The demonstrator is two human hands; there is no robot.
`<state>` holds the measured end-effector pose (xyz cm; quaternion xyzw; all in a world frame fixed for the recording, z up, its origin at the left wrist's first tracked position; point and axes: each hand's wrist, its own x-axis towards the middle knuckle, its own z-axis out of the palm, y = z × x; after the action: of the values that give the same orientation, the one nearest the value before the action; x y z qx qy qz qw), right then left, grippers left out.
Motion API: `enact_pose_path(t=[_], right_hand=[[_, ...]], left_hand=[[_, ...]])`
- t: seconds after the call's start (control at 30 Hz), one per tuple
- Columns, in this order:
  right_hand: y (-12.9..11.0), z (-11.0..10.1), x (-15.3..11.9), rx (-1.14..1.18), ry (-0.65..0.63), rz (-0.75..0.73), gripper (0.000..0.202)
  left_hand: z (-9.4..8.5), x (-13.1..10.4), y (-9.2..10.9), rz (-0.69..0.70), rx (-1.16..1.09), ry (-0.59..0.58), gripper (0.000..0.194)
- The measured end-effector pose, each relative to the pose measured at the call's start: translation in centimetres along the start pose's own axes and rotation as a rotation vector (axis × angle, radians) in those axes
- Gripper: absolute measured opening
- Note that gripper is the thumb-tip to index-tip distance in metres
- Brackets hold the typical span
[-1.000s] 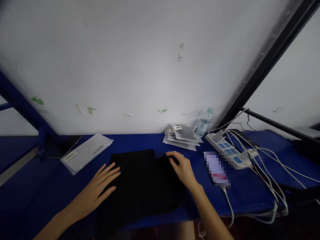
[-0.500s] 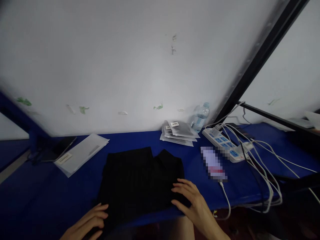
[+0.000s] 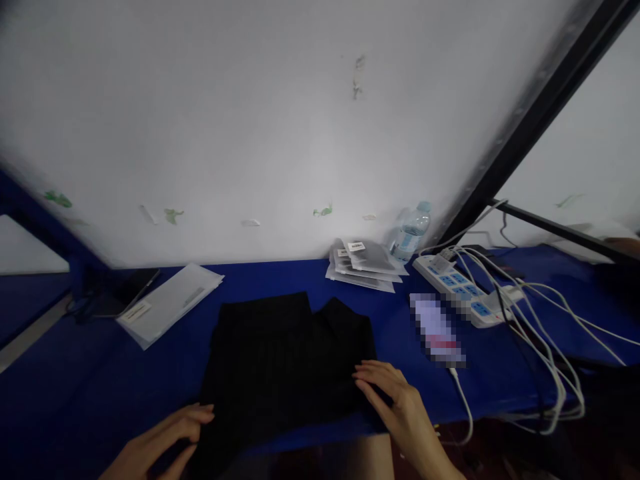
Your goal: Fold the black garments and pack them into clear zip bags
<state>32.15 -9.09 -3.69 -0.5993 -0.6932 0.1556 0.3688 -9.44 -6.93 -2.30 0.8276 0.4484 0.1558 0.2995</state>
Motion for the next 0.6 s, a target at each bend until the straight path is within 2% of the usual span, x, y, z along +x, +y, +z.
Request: enact_pose_path(t=[0.1, 0.2, 0.27, 0.33, 0.43, 0.6], right_hand=[[-0.5, -0.3, 2.8, -0.015, 0.106, 0.040, 0.023], [-0.2, 0.1, 7.0, -0.046, 0.190, 0.045, 0.028], [0.6, 0.8, 9.5, -0.073, 0.176, 0.055, 0.030], [1.8, 1.4, 11.1, -0.106, 0.138, 0.080, 0.031], [3.6, 1.4, 11.1, -0.135, 0.133, 0.136, 0.034], [4.7, 0.1, 8.5, -0.206, 0.104, 0.272, 0.043]], left_hand=[[-2.3, 3.1, 0.2, -0.060, -0.056, 0.142, 0.012], [-4.3, 8.1, -0.6, -0.078, -0.050, 0.273, 0.018], [-4.7, 11.3, -1.6, -0.093, -0.006, 0.350, 0.019], [-4.4, 13.4, -2.8, -0.100, 0.028, 0.366, 0.017], [-3.6, 14.1, -4.3, -0.085, 0.055, 0.368, 0.021], [-3.6, 13.2, -4.9, -0.047, 0.111, 0.346, 0.022]])
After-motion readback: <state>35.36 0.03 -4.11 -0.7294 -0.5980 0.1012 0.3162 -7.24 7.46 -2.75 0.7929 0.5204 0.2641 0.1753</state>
